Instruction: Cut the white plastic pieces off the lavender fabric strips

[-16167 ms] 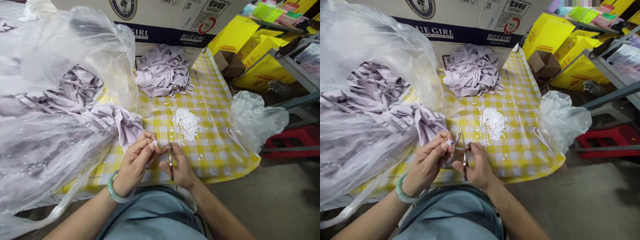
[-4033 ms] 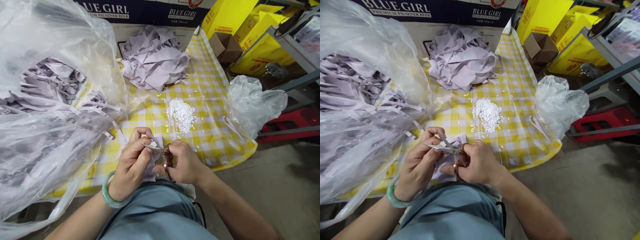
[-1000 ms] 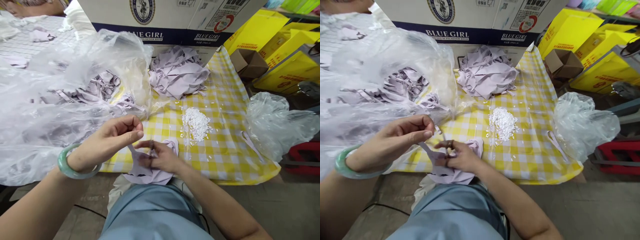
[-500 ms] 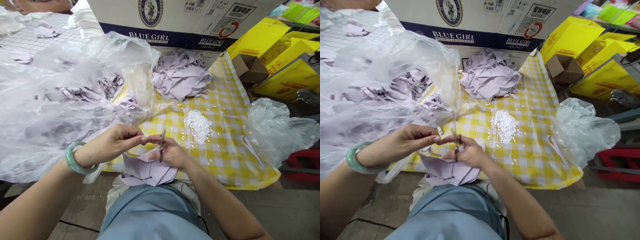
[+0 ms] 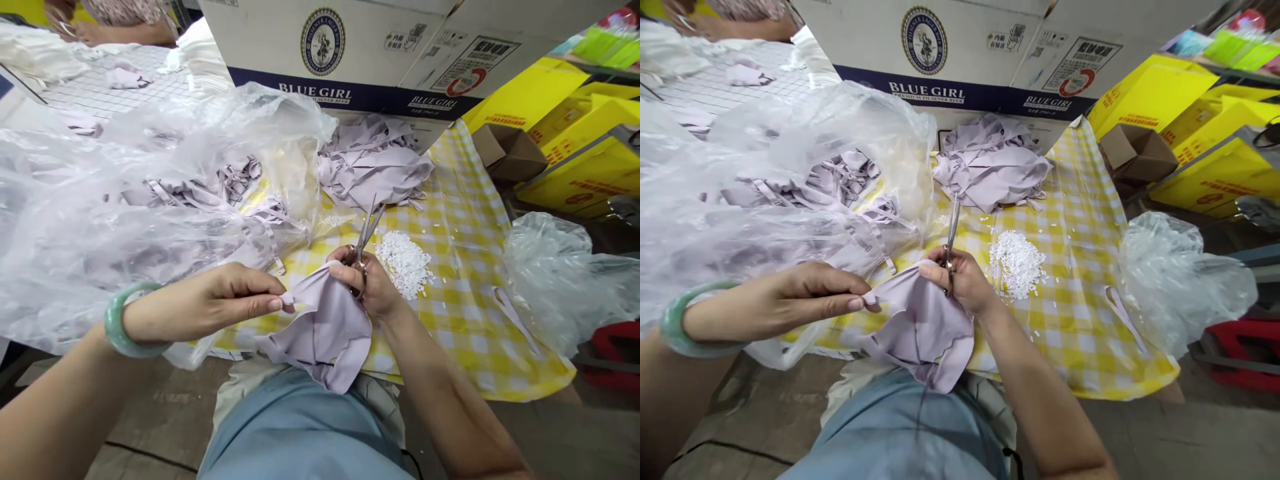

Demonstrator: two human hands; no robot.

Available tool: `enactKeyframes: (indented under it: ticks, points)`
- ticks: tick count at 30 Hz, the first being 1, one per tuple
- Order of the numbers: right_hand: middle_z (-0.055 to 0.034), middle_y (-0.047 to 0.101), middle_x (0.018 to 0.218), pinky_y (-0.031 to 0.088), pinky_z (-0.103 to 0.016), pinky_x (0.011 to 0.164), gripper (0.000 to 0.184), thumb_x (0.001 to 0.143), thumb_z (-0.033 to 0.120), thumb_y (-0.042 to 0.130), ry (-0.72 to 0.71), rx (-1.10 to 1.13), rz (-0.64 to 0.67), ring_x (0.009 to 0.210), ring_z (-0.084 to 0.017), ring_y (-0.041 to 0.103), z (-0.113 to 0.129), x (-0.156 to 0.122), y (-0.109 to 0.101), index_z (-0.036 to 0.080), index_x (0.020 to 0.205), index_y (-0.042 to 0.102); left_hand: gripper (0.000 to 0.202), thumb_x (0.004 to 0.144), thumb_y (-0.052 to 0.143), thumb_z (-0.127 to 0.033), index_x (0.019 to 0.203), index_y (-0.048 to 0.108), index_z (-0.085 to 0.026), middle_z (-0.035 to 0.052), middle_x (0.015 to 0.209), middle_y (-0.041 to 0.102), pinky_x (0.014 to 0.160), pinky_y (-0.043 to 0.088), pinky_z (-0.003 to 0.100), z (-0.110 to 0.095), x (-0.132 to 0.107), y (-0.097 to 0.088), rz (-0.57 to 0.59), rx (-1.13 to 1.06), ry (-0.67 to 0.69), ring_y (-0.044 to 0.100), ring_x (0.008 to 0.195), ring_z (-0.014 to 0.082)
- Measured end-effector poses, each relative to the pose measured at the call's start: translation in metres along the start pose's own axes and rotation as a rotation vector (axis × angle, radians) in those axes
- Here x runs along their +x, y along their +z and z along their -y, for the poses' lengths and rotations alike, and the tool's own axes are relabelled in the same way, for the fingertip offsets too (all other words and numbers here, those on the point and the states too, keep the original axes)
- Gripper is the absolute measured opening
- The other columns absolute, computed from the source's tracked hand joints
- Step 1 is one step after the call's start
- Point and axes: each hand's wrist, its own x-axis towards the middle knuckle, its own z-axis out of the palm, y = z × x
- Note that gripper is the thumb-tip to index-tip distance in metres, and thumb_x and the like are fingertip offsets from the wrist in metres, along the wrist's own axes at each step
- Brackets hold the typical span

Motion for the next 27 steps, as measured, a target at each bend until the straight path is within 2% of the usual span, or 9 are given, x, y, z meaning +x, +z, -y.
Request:
enactKeyframes:
  ticks: [2, 6, 8, 10, 12, 14, 17, 21, 27]
  points:
    - [0.0058, 0.052, 0.063, 0.034, -0.02, 0.05, 0.032, 0.066, 0.042, 0.084, -0.003, 0.02, -0.02, 0.054, -0.007, 0.044, -0.002, 0.008, 0.011, 0.019, 0.076, 0.064, 0.029, 0.083, 0.065, -0.042, 0.071, 0.071, -0.016, 0.0059, 0.069, 0.062, 0.059, 0.046, 0.026, -0.006, 0.002, 0.011, -0.045, -0.09, 0.0, 0.058, 0.072, 0.0186]
    - [0.004, 0.054, 0.064, 0.04, -0.023, 0.058, 0.039, 0.066, 0.051, 0.081, -0.032, 0.09, 0.014, 0.059, -0.01, 0.047, -0.023, 0.021, 0.038, 0.019, 0.07, 0.059, 0.028, 0.085, 0.062, -0.037, 0.069, 0.069, -0.015, 0.0099, 0.081, 0.063, 0.062, 0.047, 0.029, -0.016, 0.015, 0.032, -0.107, -0.292, 0.01, 0.058, 0.079, 0.0208]
    - [0.0032, 0.054, 0.065, 0.043, -0.025, 0.062, 0.042, 0.067, 0.056, 0.078, -0.049, 0.076, 0.046, 0.061, -0.011, 0.048, -0.033, 0.021, 0.043, 0.02, 0.066, 0.056, 0.027, 0.087, 0.061, -0.032, 0.066, 0.068, -0.015, 0.0099, 0.091, 0.061, 0.061, 0.045, 0.028, -0.016, 0.02, 0.041, -0.111, -0.42, 0.017, 0.055, 0.076, 0.0179]
    - [0.002, 0.057, 0.069, 0.046, -0.028, 0.068, 0.04, 0.07, 0.057, 0.075, -0.059, -0.054, 0.003, 0.066, -0.014, 0.052, -0.036, 0.014, 0.035, 0.02, 0.071, 0.057, 0.027, 0.089, 0.058, -0.027, 0.067, 0.067, -0.015, 0.0071, 0.099, 0.057, 0.056, 0.04, 0.026, -0.011, 0.023, 0.049, -0.119, -0.538, 0.005, 0.048, 0.066, 0.0115]
    - [0.001, 0.059, 0.072, 0.046, -0.03, 0.071, 0.035, 0.074, 0.053, 0.073, -0.085, -0.306, -0.135, 0.069, -0.015, 0.054, -0.032, 0.0, 0.018, 0.021, 0.078, 0.06, 0.027, 0.092, 0.055, -0.024, 0.068, 0.066, -0.017, 0.0046, 0.096, 0.053, 0.054, 0.036, 0.025, -0.005, 0.024, 0.059, -0.119, -0.568, -0.013, 0.044, 0.065, 0.0103]
    - [-0.0005, 0.061, 0.073, 0.045, -0.031, 0.073, 0.033, 0.075, 0.051, 0.073, -0.148, -0.601, -0.257, 0.072, -0.018, 0.056, -0.024, -0.02, -0.002, 0.021, 0.079, 0.061, 0.028, 0.094, 0.053, -0.023, 0.069, 0.065, -0.018, 0.0043, 0.085, 0.051, 0.06, 0.038, 0.026, 0.0, 0.024, 0.072, -0.09, -0.52, 0.003, 0.05, 0.08, 0.0154]
    - [-0.0033, 0.064, 0.074, 0.044, -0.034, 0.076, 0.036, 0.072, 0.054, 0.075, -0.207, -0.925, -0.251, 0.075, -0.02, 0.058, -0.013, -0.051, -0.025, 0.02, 0.072, 0.063, 0.029, 0.096, 0.051, -0.023, 0.071, 0.065, -0.02, 0.0051, 0.081, 0.051, 0.075, 0.041, 0.028, 0.003, 0.025, 0.095, -0.009, -0.483, 0.054, 0.049, 0.107, 0.0214]
    - [-0.0013, 0.063, 0.064, 0.041, -0.031, 0.071, 0.043, 0.075, 0.059, 0.072, -0.149, -1.032, -0.208, 0.064, -0.016, 0.055, -0.009, -0.076, -0.035, 0.019, 0.064, 0.06, 0.027, 0.097, 0.05, -0.024, 0.073, 0.062, -0.019, 0.0057, 0.1, 0.051, 0.083, 0.043, 0.031, 0.002, 0.026, 0.119, 0.066, -0.477, 0.068, 0.049, 0.106, 0.0207]
    - [0.0007, 0.058, 0.057, 0.037, -0.027, 0.064, 0.05, 0.074, 0.063, 0.071, -0.038, -0.991, -0.241, 0.059, -0.013, 0.05, -0.008, -0.085, -0.041, 0.019, 0.056, 0.054, 0.025, 0.097, 0.049, -0.026, 0.076, 0.06, -0.019, 0.0073, 0.098, 0.05, 0.087, 0.044, 0.036, 0.005, 0.028, 0.134, 0.101, -0.378, 0.155, 0.047, 0.104, 0.0232]
